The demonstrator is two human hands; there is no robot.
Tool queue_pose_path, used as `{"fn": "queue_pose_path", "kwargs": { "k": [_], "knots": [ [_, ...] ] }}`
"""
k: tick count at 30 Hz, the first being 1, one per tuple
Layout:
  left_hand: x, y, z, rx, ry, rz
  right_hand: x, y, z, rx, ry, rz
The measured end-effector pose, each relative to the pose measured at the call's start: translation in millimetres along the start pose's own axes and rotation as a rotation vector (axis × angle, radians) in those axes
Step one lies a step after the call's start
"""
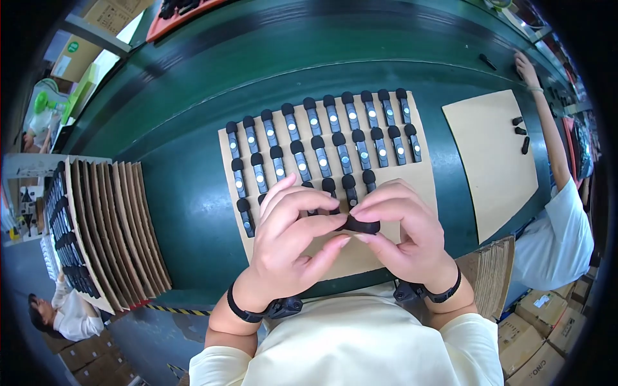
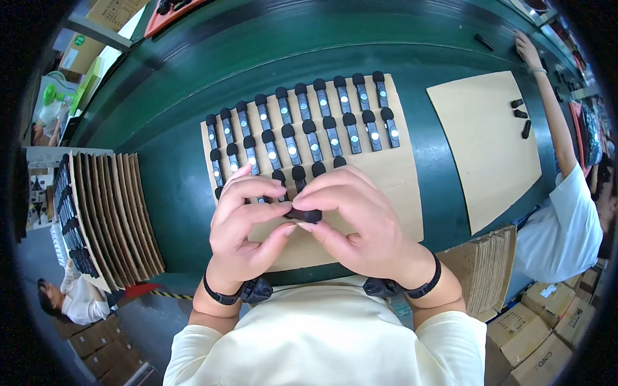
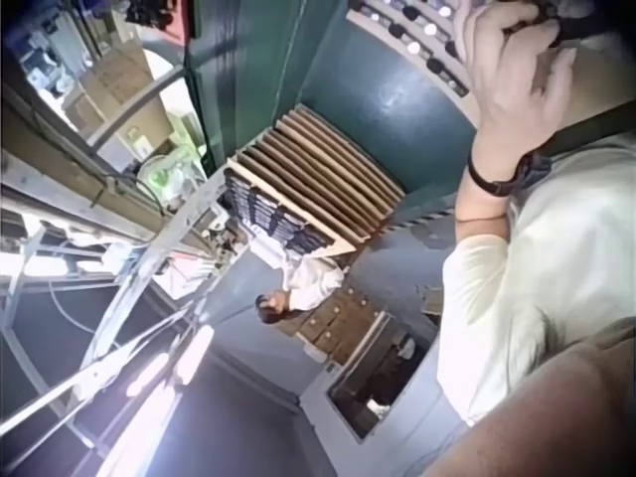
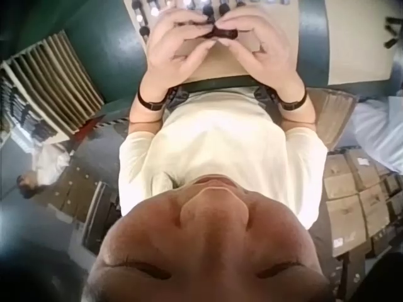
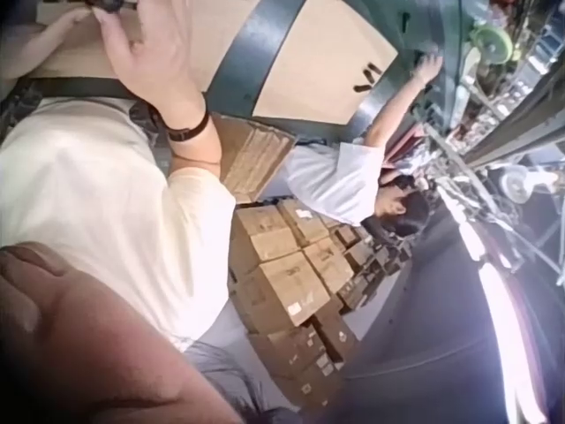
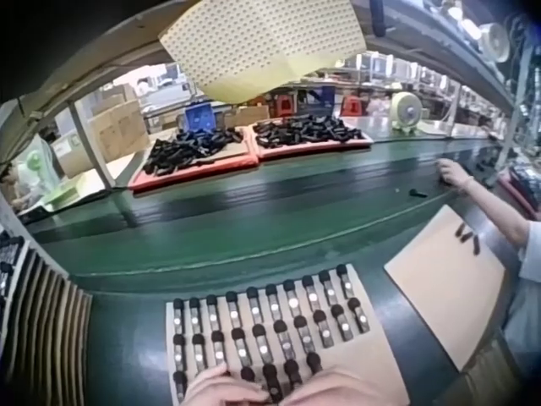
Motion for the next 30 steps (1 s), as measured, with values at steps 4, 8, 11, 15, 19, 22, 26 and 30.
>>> {"fn": "queue_pose_path", "kwargs": {
  "k": [4,8,11,15,19,22,26,30],
  "knots": [
    [1,2,-3,0.066,-0.057,0.03,-6,8,11,0.013,0.103,-0.102],
    [7,6,-3,0.06,-0.071,0.057,-22,19,33,-0.054,0.385,-0.059],
    [8,6,-2,0.046,-0.07,0.066,-36,31,44,-0.053,0.47,-0.026],
    [8,5,-1,0.042,-0.06,0.087,-50,45,46,0.034,0.601,0.007],
    [8,6,-1,0.043,-0.049,0.102,-54,54,39,0.115,0.69,0.032],
    [9,7,-2,0.026,-0.062,0.092,-59,51,39,0.133,0.732,0.03],
    [8,4,-1,0.026,-0.065,0.113,-65,46,40,0.148,0.761,0.022],
    [-1,-13,16,0.043,-0.027,0.116,-55,35,45,0.146,0.683,0.018]
  ]
}}
Point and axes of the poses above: each hand's wrist, its own y-axis away from the middle knuckle, its own z-axis out of the back of the hand, x = y × z, the point moved 2 cm from there along -y, towards the middle knuckle, and after that the axes turned 9 degrees about -z, right-handed, at the moved point
